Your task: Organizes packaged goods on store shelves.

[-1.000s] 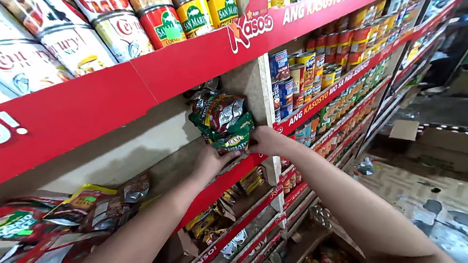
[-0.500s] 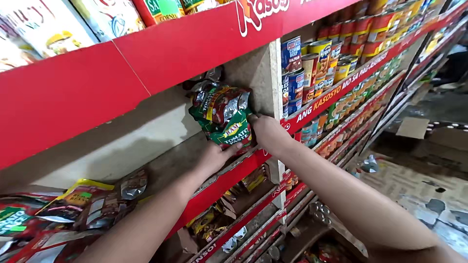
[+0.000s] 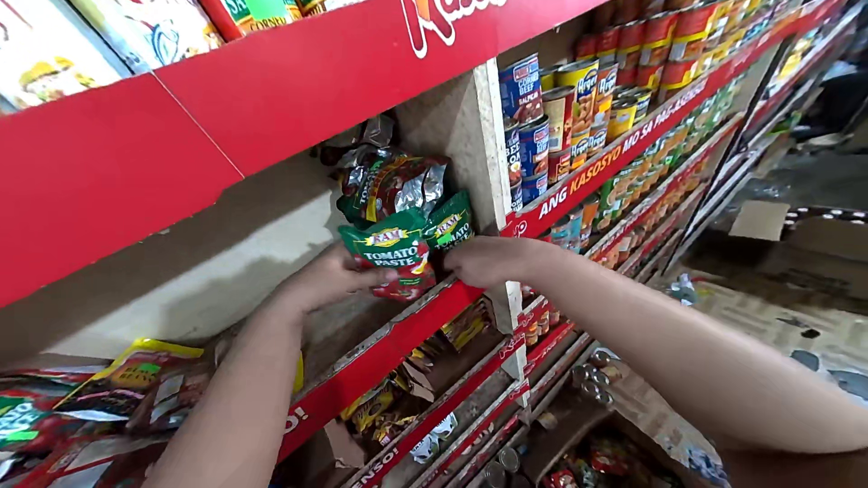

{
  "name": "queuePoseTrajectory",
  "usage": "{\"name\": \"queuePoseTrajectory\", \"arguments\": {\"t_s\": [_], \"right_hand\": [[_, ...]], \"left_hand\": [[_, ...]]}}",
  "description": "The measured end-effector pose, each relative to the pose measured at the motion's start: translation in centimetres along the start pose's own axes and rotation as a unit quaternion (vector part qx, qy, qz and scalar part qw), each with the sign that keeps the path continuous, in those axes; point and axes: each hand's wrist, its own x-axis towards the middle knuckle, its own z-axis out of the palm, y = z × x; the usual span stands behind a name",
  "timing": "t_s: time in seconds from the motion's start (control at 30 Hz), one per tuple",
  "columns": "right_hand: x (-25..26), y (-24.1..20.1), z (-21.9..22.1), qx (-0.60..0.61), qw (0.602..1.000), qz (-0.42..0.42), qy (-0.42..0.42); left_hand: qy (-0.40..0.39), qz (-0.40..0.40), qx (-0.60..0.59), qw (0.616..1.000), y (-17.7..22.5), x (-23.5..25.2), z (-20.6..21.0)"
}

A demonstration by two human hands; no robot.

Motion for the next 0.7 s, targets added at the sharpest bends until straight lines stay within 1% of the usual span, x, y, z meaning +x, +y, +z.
{"name": "queuePoseTrajectory", "arguments": {"t_s": [0.1,0.17,0.23,0.3,0.33,0.4,0.47,0.5,0.53,0.63,0.7], "right_hand": [[0.5,-0.1,-0.5,0.052,0.997,0.047,0.024],[0.7,0.6,-0.5,0.054,0.996,0.052,0.04],[0.4,1.5,-0.2,0.073,0.995,0.032,0.067],[-0.2,2.4,0.0,0.13,0.983,-0.006,0.132],[-0.7,2.7,0.0,0.166,0.971,-0.018,0.169],[-1.1,2.8,0.5,0.22,0.949,-0.03,0.225],[-0.5,2.1,1.1,0.238,0.938,-0.004,0.25],[0.0,1.8,1.2,0.238,0.935,0.013,0.264],[0.3,1.6,1.3,0.231,0.935,0.025,0.269],[0.2,1.0,1.2,0.188,0.95,0.046,0.247],[-0.2,0.6,1.1,0.163,0.958,0.061,0.229]], "left_hand": [[0.03,0.031,0.029,0.999,-1.4,1.9,3.5],[0.043,0.037,0.034,0.998,-2.7,2.9,5.2],[0.055,0.019,0.058,0.997,-2.7,2.8,6.0],[0.062,0.008,0.081,0.995,-2.0,2.6,6.3],[0.061,0.001,0.068,0.996,-2.0,2.7,6.4],[0.052,-0.013,0.001,0.999,-2.1,2.8,6.6],[0.035,-0.046,-0.075,0.996,-1.9,2.7,6.5],[0.023,-0.064,-0.09,0.994,-1.9,2.7,6.4],[0.004,-0.078,-0.077,0.994,-1.8,2.5,6.2],[-0.057,-0.12,0.023,0.991,-1.0,1.9,5.7],[-0.061,-0.137,0.032,0.988,-1.1,1.9,5.6]]}}
